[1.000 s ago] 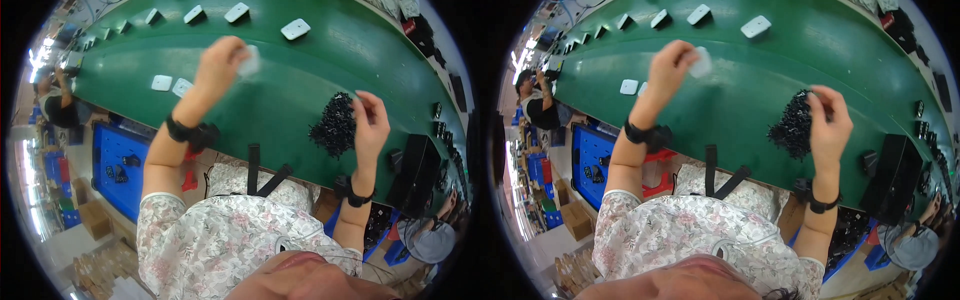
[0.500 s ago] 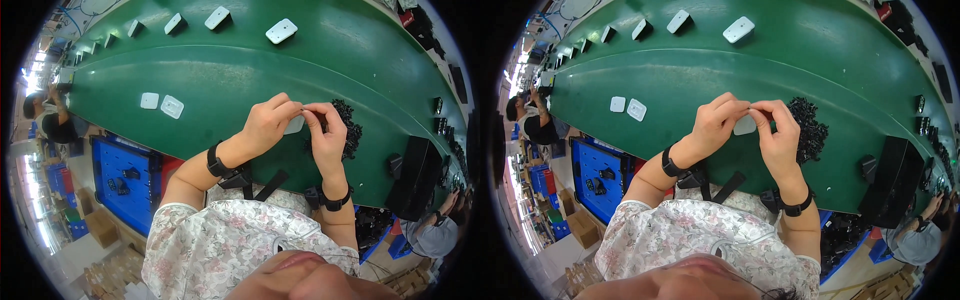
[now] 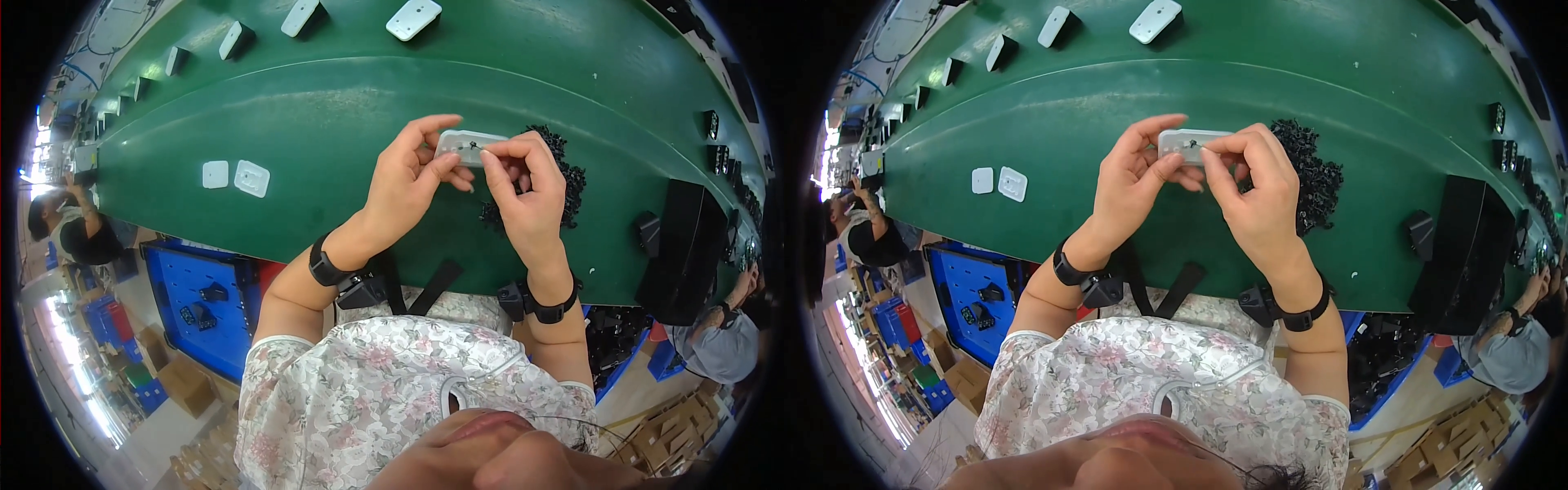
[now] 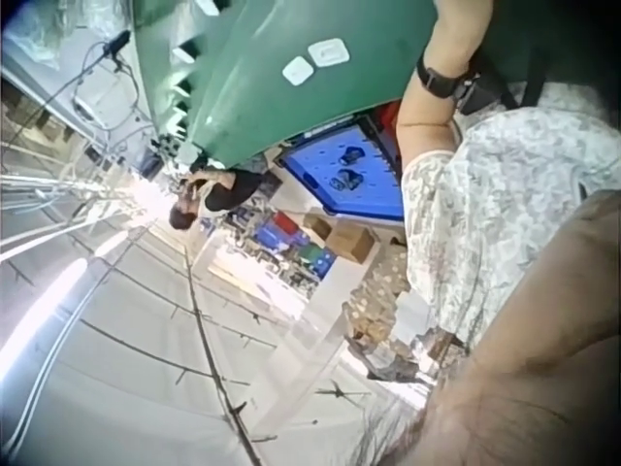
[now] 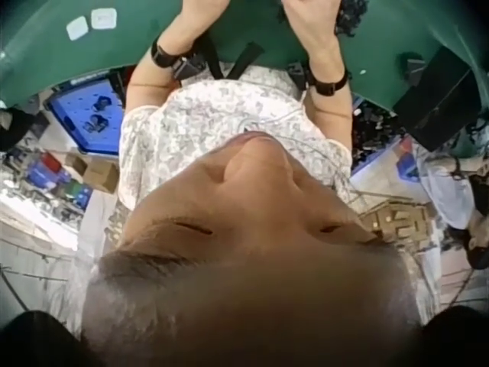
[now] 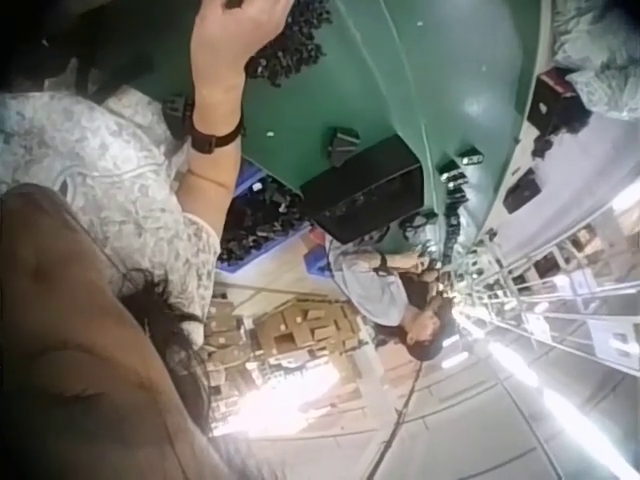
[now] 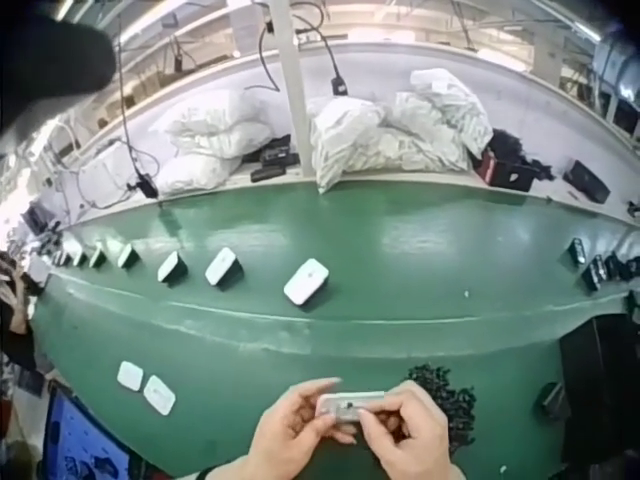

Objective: The person is assembling small electronic or mechanical components by placing small black parts onto white rectangular bases on an assembly line.

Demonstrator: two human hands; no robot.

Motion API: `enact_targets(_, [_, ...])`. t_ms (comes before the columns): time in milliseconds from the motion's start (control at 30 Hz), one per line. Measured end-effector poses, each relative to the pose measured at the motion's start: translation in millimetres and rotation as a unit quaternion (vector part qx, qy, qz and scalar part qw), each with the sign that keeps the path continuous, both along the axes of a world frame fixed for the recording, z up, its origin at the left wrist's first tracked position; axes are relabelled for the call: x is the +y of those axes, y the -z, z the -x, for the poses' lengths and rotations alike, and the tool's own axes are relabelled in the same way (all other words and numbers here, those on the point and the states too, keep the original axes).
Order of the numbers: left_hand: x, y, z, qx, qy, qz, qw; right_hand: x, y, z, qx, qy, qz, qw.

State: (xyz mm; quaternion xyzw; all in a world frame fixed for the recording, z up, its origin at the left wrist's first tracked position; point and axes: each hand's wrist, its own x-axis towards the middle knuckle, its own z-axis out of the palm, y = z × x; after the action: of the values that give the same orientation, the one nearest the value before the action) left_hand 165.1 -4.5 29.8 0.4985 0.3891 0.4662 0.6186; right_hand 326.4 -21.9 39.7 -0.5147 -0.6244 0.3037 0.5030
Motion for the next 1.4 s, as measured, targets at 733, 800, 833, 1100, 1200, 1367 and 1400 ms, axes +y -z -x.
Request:
enact_targets(733, [-4.3, 4.8, -2.1, 0.048, 0.003, -0.126, 0.991, -0.9, 2.1, -7.2, 0.092, -0.053, 0.179, 0.978])
enact_targets(800, [-4.3, 5.5, -1.6, 0.053, 0.004, -0.133, 0.99, -1.0, 2.3, -7.6, 0.114, -0.065, 0.198, 0.971])
enact_targets(833, [-4.3, 5.5, -1.3, 0.069, 0.0, -0.144, 0.987, -1.2, 2.5, -6.9, 0.128, -0.069, 0.209, 0.967])
enact_targets(1100, [-2.4, 2.0, 1.5, 0.016, -0.004, -0.082, 0.996, -1.6, 5.0, -6.3, 0.074, -0.068, 0.133, 0.986])
enact_targets(1200, [-1.9, -0.2, 4.1, -0.012, 0.007, -0.033, 0.999, 1.2, 0.9, -7.7, 0.105, 0.011, 0.102, 0.989])
enact_targets(1367, [-2.7, -1.9, 1.1, -0.024, 0.03, -0.019, 0.999, 0.1, 1.6, -8.3, 0.042, -0.032, 0.11, 0.993])
enact_targets(1400, [-3.5, -2.7, 2.6, -0.03, 0.04, -0.021, 0.999, -1.4, -0.6, -7.0, 0.096, -0.046, 0.177, 0.978])
